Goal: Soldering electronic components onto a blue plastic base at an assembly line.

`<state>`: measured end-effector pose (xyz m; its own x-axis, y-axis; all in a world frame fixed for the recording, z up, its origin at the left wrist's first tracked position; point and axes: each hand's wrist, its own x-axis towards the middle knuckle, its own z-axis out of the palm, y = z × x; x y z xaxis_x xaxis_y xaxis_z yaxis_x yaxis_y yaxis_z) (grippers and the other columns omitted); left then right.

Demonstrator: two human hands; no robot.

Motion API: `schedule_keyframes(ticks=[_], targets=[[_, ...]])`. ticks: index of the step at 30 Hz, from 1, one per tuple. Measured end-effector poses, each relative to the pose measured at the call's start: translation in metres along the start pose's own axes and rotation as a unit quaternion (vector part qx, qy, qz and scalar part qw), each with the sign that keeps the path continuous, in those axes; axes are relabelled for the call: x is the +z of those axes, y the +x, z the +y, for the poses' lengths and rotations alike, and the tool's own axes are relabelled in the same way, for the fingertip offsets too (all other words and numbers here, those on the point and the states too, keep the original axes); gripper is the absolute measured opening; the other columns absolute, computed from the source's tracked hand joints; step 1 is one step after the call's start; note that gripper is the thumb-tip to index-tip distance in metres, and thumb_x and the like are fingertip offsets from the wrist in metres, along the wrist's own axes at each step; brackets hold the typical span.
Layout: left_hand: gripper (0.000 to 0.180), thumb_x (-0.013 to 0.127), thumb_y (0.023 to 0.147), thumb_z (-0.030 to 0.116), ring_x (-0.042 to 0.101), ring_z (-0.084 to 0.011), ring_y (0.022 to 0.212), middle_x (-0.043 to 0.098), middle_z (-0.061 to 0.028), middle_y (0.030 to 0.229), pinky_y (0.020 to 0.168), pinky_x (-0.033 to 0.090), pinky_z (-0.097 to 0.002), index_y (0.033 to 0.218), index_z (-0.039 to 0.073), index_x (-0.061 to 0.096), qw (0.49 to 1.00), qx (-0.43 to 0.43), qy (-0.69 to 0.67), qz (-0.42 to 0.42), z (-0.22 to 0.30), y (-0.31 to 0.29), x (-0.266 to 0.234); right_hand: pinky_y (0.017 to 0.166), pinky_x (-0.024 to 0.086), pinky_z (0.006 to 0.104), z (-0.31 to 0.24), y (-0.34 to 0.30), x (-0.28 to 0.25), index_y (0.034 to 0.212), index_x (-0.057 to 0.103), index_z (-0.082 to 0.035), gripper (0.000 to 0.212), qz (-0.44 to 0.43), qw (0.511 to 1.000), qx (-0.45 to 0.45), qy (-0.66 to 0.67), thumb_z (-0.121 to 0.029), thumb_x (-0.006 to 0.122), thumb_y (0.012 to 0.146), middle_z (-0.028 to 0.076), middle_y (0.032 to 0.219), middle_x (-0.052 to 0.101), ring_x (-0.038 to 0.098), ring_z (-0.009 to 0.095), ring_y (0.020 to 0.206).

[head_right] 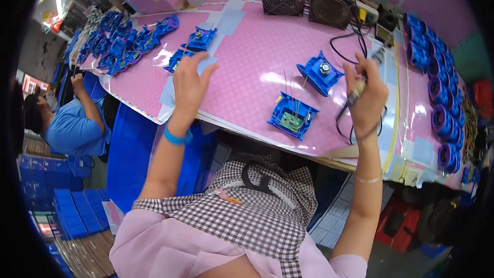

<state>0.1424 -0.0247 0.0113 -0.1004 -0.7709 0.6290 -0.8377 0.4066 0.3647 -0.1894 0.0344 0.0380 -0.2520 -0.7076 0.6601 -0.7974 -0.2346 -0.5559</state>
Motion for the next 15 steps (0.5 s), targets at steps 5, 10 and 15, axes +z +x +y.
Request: schedule_keyframes(ticks=[5, 10, 15], targets=[[0.037, 0.071, 0.079, 0.024, 0.061, -0.0367, 0.082, 0.059, -0.0177, 0.091, 0.070, 0.049, -0.0448, 0.112, 0.008, 0.061, 0.958, 0.036, 0.255, -0.126, -0.091, 0.024, 0.025, 0.077, 0.049, 0.0284, -0.025, -0.018, -0.018, 0.072, 0.038, -0.002, 0.030, -0.025, 0.996, 0.049, 0.070, 0.000, 0.063, 0.089, 0.002, 0.068, 0.036, 0.064, 0.024, 0.105], [0.012, 0.054, 0.088, 0.014, 0.063, -0.0330, 0.080, 0.059, -0.0150, 0.090, 0.068, 0.050, -0.0439, 0.094, 0.010, 0.062, 0.931, 0.009, 0.344, -0.123, -0.168, 0.063, 0.040, 0.078, 0.048, 0.0270, -0.028, -0.037, -0.028, 0.072, 0.038, -0.002, 0.029, -0.046, 0.991, 0.070, 0.107, 0.001, 0.062, 0.090, 0.002, 0.068, 0.038, 0.064, 0.027, 0.109], [0.015, 0.057, 0.087, 0.017, 0.062, -0.0341, 0.075, 0.059, -0.0165, 0.084, 0.064, 0.049, -0.0441, 0.086, 0.004, 0.064, 0.963, 0.042, 0.256, 0.071, -0.155, 0.079, 0.034, 0.077, 0.046, 0.0265, -0.018, -0.038, -0.035, 0.073, 0.040, -0.002, 0.029, -0.054, 0.993, 0.067, 0.075, -0.002, 0.066, 0.087, 0.006, 0.073, 0.054, 0.065, 0.022, 0.102]])
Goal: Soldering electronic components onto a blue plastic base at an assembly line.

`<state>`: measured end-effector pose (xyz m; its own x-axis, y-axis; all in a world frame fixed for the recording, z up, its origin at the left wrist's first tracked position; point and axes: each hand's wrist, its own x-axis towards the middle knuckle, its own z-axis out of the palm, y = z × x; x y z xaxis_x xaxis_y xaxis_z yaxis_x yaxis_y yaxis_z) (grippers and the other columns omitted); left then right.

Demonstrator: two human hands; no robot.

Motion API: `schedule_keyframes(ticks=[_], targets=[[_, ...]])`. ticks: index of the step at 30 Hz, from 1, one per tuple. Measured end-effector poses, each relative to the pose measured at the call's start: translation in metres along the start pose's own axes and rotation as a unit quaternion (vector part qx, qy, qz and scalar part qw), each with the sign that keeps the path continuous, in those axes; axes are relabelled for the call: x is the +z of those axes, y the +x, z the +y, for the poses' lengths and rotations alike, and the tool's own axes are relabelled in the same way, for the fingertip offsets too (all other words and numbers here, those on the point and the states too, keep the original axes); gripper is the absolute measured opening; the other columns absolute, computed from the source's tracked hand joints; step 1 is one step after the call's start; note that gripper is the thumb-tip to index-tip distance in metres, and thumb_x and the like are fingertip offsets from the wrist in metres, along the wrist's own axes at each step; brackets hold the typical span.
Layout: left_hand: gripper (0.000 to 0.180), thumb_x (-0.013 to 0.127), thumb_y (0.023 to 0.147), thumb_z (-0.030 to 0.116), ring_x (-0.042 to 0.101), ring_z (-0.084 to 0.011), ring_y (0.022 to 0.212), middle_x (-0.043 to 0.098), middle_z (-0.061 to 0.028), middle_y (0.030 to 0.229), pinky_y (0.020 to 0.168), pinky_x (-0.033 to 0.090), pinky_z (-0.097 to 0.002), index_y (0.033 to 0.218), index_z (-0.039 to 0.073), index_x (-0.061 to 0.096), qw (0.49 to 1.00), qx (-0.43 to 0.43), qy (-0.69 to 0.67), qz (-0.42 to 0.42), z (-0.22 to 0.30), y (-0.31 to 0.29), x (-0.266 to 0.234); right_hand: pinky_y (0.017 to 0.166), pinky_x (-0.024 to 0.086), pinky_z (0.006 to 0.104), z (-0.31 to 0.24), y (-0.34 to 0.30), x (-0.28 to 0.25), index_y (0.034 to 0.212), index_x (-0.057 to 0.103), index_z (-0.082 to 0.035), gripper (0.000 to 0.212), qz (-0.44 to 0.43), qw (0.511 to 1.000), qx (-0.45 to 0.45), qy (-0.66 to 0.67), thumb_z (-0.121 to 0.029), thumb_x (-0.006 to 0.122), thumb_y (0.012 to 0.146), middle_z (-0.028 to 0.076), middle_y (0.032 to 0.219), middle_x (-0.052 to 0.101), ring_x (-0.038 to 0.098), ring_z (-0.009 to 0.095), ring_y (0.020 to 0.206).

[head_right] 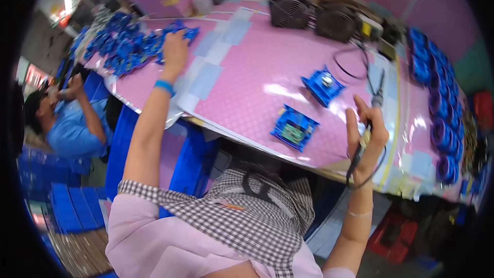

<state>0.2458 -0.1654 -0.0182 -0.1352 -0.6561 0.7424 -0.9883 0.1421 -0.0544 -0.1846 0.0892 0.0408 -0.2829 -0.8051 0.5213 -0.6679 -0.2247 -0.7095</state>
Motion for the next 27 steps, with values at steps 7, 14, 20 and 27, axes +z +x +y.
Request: schedule_keyframes(ticks=[7, 14, 20, 27], targets=[[0.038, 0.070, 0.081, 0.036, 0.063, -0.0300, 0.067, 0.065, -0.0182, 0.071, 0.062, 0.047, -0.0376, 0.074, -0.001, 0.070, 0.870, 0.040, -0.411, -0.269, 0.169, -0.046, -0.117, 0.061, 0.047, 0.0285, 0.025, 0.012, 0.008, 0.083, 0.052, 0.001, 0.027, -0.125, 0.991, -0.042, -0.011, -0.006, 0.077, 0.076, 0.009, 0.070, 0.058, 0.063, 0.016, 0.073], [0.043, 0.074, 0.077, 0.039, 0.060, -0.0295, 0.058, 0.062, -0.0166, 0.064, 0.054, 0.043, -0.0396, 0.066, -0.002, 0.068, 0.807, 0.030, -0.430, -0.404, 0.210, -0.083, -0.118, 0.065, 0.046, 0.0333, 0.045, -0.001, 0.051, 0.081, 0.053, -0.003, 0.014, -0.142, 0.978, -0.124, -0.084, 0.004, 0.064, 0.075, 0.006, 0.066, 0.053, 0.056, 0.023, 0.069], [0.039, 0.075, 0.075, 0.035, 0.059, -0.0306, 0.059, 0.058, -0.0157, 0.062, 0.054, 0.043, -0.0413, 0.064, -0.001, 0.065, 0.858, 0.035, -0.406, -0.314, 0.229, -0.104, -0.149, 0.068, 0.047, 0.0294, 0.040, -0.011, 0.040, 0.075, 0.048, -0.004, 0.014, -0.174, 0.981, -0.086, 0.007, 0.005, 0.059, 0.074, 0.004, 0.061, 0.050, 0.061, 0.023, 0.080], [0.035, 0.069, 0.080, 0.029, 0.058, -0.0302, 0.057, 0.057, -0.0148, 0.060, 0.055, 0.044, -0.0397, 0.063, -0.001, 0.063, 0.850, -0.002, -0.389, -0.354, 0.221, -0.106, -0.159, 0.065, 0.047, 0.0307, 0.016, -0.029, 0.026, 0.079, 0.054, -0.005, 0.015, -0.096, 0.984, -0.133, 0.075, -0.012, 0.066, 0.082, 0.007, 0.074, 0.061, 0.056, 0.023, 0.069]])
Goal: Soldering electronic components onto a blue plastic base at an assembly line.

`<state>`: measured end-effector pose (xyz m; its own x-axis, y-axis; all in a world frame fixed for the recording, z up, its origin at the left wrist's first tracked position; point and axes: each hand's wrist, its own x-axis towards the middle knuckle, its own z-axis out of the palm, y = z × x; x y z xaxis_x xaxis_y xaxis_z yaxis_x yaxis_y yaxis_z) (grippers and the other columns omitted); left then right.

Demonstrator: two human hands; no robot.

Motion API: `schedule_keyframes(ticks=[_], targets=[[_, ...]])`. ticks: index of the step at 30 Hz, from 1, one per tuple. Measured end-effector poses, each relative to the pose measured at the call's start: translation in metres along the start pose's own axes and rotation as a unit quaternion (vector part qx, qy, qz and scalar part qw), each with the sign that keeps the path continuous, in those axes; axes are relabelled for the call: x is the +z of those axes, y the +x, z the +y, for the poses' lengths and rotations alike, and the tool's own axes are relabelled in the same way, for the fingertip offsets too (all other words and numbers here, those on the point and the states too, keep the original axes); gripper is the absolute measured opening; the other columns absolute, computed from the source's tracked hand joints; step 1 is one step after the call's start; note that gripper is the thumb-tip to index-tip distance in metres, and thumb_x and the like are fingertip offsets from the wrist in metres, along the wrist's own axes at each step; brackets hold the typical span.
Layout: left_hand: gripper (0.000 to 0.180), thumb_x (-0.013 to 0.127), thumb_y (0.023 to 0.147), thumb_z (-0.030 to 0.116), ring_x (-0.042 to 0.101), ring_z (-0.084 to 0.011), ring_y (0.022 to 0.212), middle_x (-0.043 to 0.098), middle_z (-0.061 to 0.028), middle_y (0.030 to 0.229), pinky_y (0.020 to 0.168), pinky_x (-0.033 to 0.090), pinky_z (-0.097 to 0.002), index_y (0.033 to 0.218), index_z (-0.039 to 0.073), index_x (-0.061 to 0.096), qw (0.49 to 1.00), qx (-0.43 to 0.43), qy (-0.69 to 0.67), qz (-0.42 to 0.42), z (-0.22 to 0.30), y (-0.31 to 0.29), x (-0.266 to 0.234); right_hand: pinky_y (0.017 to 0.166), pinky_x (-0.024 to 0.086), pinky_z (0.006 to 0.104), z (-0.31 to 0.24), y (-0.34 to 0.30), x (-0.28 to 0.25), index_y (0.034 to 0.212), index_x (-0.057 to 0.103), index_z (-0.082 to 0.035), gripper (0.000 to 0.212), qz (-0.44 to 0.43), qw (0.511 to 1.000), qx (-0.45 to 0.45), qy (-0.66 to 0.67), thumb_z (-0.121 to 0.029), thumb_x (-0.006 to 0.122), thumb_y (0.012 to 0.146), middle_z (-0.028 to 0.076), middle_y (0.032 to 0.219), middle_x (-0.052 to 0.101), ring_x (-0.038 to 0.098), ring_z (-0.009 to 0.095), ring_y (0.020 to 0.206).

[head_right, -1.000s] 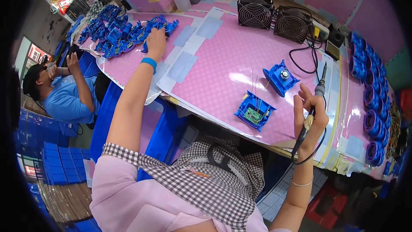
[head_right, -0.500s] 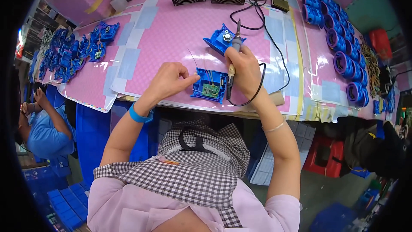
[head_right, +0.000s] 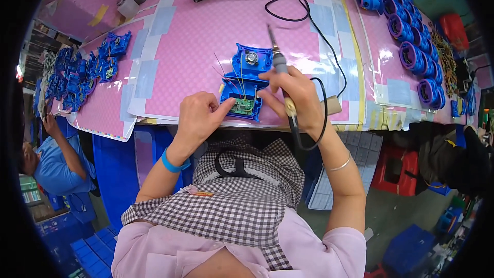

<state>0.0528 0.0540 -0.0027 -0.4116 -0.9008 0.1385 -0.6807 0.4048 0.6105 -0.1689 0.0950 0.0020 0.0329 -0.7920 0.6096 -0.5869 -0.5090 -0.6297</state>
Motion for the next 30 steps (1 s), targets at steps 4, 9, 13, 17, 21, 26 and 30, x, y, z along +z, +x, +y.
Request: schedule_keyframes(ticks=[4, 9, 13, 17, 21, 26, 30], targets=[[0.023, 0.061, 0.088, 0.018, 0.055, -0.0235, 0.061, 0.054, -0.0083, 0.066, 0.059, 0.044, -0.0312, 0.073, 0.001, 0.064, 0.922, -0.085, -0.367, 0.091, 0.005, 0.017, -0.035, 0.067, 0.045, 0.0274, -0.016, -0.026, -0.018, 0.107, 0.052, -0.005, 0.033, 0.138, 0.983, 0.084, 0.091, -0.033, 0.062, 0.093, 0.010, 0.086, 0.063, 0.055, 0.015, 0.072], [0.008, 0.061, 0.086, 0.005, 0.053, -0.0190, 0.071, 0.051, -0.0065, 0.076, 0.063, 0.042, -0.0286, 0.084, 0.001, 0.068, 0.942, -0.023, -0.336, 0.000, 0.005, 0.037, -0.045, 0.071, 0.046, 0.0247, -0.030, -0.035, -0.023, 0.113, 0.057, 0.001, 0.033, 0.113, 0.942, 0.273, 0.156, -0.028, 0.054, 0.098, 0.007, 0.090, 0.059, 0.055, 0.011, 0.075], [0.014, 0.062, 0.081, -0.004, 0.057, -0.0173, 0.067, 0.056, -0.0076, 0.075, 0.059, 0.044, -0.0280, 0.091, 0.002, 0.070, 0.976, 0.176, -0.060, 0.112, 0.011, 0.049, -0.011, 0.060, 0.051, 0.0261, -0.032, -0.042, 0.000, 0.108, 0.062, 0.005, 0.022, 0.175, 0.909, 0.292, 0.240, 0.001, 0.060, 0.086, 0.013, 0.082, 0.066, 0.063, 0.015, 0.064], [0.011, 0.066, 0.078, -0.002, 0.063, -0.0175, 0.065, 0.064, -0.0101, 0.078, 0.056, 0.047, -0.0282, 0.088, 0.000, 0.069, 0.985, 0.142, -0.055, 0.085, 0.010, 0.053, -0.003, 0.056, 0.051, 0.0229, -0.030, -0.038, 0.008, 0.109, 0.063, 0.005, 0.023, 0.166, 0.917, 0.292, 0.214, -0.003, 0.061, 0.087, 0.012, 0.077, 0.067, 0.064, 0.014, 0.060], [0.011, 0.067, 0.077, -0.001, 0.064, -0.0171, 0.065, 0.065, -0.0094, 0.076, 0.057, 0.049, -0.0270, 0.087, 0.000, 0.068, 0.986, 0.131, -0.074, 0.069, 0.012, 0.059, -0.003, 0.054, 0.048, 0.0214, -0.024, -0.033, 0.009, 0.108, 0.064, 0.005, 0.023, 0.143, 0.925, 0.288, 0.204, -0.004, 0.062, 0.088, 0.011, 0.077, 0.067, 0.064, 0.013, 0.061], [0.012, 0.060, 0.075, -0.001, 0.063, -0.0273, 0.069, 0.061, -0.0124, 0.075, 0.062, 0.049, -0.0378, 0.087, 0.001, 0.064, 0.984, 0.136, -0.102, 0.059, 0.013, 0.062, 0.001, 0.050, 0.044, 0.0198, -0.020, -0.034, 0.010, 0.109, 0.064, 0.003, 0.022, 0.149, 0.922, 0.291, 0.206, -0.005, 0.062, 0.088, 0.009, 0.077, 0.067, 0.064, 0.012, 0.060], [0.012, 0.061, 0.075, -0.001, 0.063, -0.0277, 0.070, 0.062, -0.0126, 0.076, 0.063, 0.049, -0.0383, 0.087, 0.001, 0.064, 0.984, 0.136, -0.097, 0.054, 0.012, 0.064, 0.002, 0.051, 0.046, 0.0200, -0.018, -0.034, 0.009, 0.109, 0.064, 0.003, 0.022, 0.143, 0.923, 0.289, 0.209, -0.005, 0.062, 0.088, 0.009, 0.077, 0.068, 0.064, 0.012, 0.060]])
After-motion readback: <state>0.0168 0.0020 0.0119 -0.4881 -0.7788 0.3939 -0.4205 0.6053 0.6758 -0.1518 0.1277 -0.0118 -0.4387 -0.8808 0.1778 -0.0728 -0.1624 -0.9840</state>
